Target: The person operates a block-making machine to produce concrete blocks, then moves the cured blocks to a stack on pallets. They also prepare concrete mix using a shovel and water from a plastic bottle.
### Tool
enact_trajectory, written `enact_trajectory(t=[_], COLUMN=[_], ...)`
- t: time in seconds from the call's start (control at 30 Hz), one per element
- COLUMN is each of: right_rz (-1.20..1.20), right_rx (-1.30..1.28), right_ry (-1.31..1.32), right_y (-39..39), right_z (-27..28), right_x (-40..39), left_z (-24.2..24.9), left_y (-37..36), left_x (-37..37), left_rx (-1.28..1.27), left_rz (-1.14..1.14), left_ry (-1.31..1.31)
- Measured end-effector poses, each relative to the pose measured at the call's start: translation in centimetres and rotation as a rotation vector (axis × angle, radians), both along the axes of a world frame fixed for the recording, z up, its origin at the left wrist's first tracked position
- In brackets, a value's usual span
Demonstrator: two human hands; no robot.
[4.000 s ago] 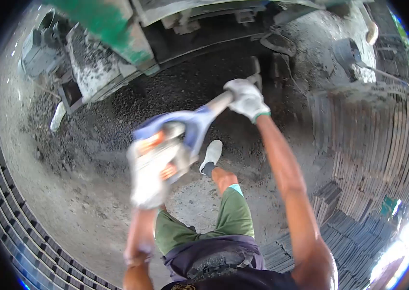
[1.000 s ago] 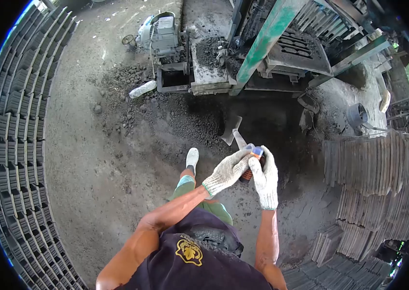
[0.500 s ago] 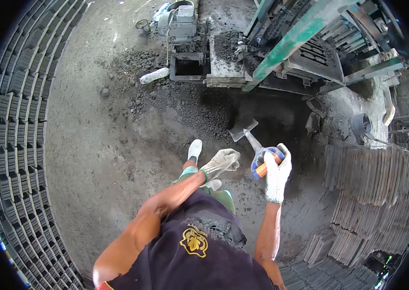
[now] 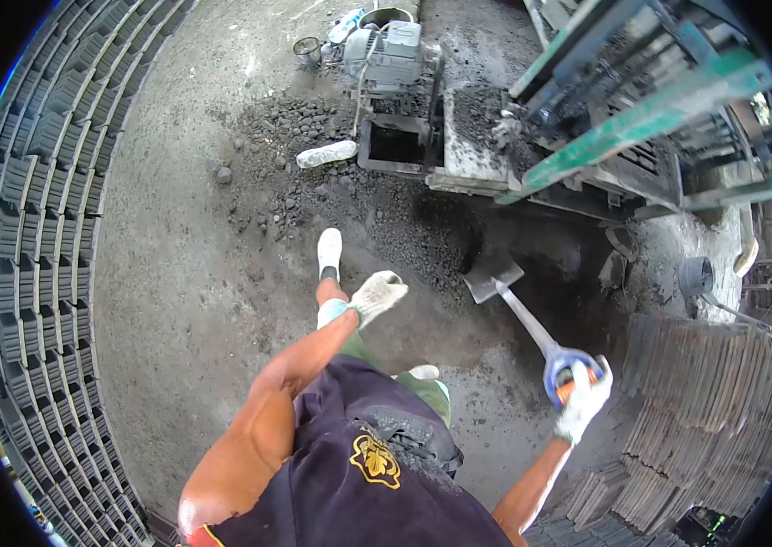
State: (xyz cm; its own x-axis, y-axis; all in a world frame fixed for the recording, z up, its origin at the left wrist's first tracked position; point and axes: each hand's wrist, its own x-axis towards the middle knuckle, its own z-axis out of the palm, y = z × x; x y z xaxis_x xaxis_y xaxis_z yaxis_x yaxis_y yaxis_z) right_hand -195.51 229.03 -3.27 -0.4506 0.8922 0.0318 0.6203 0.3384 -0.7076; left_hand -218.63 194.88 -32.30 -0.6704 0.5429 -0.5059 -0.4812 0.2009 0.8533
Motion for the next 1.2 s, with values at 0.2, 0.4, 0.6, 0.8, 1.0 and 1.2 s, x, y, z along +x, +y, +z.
enact_trajectory(t=[0.2, 0.4, 0.6, 0.8, 1.0, 1.2], right_rz=[-0.4, -0.483, -0.387, -0.153, -0.402, -0.559], right_rx=[-0.015, 0.012, -0.028, 0.408, 0.455, 0.494], right_ry=[-0.123, -0.222, -0.282, -0.615, -0.944, -1.074], right_y=[-3.0, -6.2, -10.7, -8.9, -8.7, -6.6], right_z=[0.1, -1.0, 0.2, -0.8, -2.4, -2.9], right_x=[-6.2, -18.7, -29.3, -31.3, -33.1, -30.8], left_z=[-7.0, -12.9, -13.0, -17.6, -29.1, -41.8], left_y=[-9.3, -14.1, -13.6, -13.9, -12.6, -9.7], left_x=[-20.2, -33.6, -35.8, -48.4, -60.6, -68.1], left_rx=[-0.626, -0.697, -0.674, -0.762, -1.022, -1.07], left_rz=[-0.033, -0.086, -0.183, -0.103, -0.192, -0.276], left_ry=[0.487, 0.358, 0.388, 0.347, 0.461, 0.857])
